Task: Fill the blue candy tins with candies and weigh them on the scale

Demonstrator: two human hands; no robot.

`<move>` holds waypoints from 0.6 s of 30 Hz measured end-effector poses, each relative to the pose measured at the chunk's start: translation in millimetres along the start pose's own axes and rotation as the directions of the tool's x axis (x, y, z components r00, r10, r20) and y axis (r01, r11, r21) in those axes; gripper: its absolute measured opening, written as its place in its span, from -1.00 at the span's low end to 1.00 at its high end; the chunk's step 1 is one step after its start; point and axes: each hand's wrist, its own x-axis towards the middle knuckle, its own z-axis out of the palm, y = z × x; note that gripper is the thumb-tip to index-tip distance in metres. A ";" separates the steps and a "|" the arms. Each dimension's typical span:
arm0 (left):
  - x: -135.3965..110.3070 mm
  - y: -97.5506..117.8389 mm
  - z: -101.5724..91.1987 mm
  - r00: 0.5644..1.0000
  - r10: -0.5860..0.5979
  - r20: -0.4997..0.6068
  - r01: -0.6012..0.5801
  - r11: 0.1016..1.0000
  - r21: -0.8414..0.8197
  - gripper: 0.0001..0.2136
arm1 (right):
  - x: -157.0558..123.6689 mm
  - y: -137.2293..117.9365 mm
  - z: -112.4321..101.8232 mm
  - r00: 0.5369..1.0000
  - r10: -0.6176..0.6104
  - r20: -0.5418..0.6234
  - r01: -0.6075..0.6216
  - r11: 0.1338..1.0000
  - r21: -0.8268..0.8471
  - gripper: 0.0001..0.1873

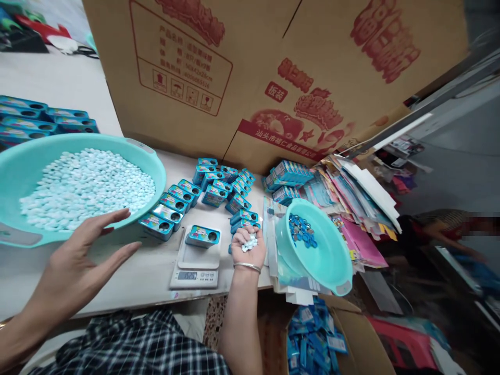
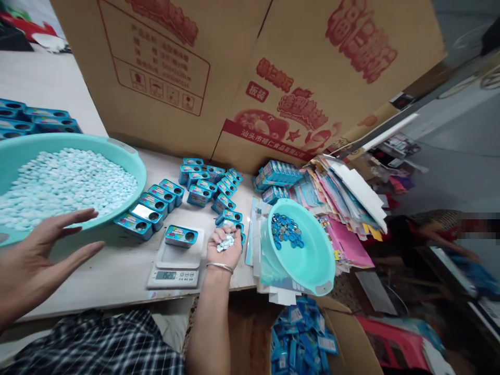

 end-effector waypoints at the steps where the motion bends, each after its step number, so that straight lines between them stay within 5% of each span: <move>1: -0.3 -1.2 1.9 0.999 0.026 0.023 -0.026 1.000 -0.007 -0.48 | 0.4 0.6 0.8 1.000 0.013 0.010 -0.013 1.000 0.016 -0.76; 10: 3.0 4.2 31.1 0.952 0.260 0.162 -0.245 0.964 -0.107 -0.54 | 4.1 4.4 2.1 0.999 0.025 -0.028 -0.024 0.999 0.039 -0.83; 18: 26.5 23.6 78.2 0.827 0.498 0.262 -0.496 0.865 -0.077 -0.45 | 7.9 13.5 5.4 0.997 -0.044 -0.068 0.039 0.996 -0.084 -0.79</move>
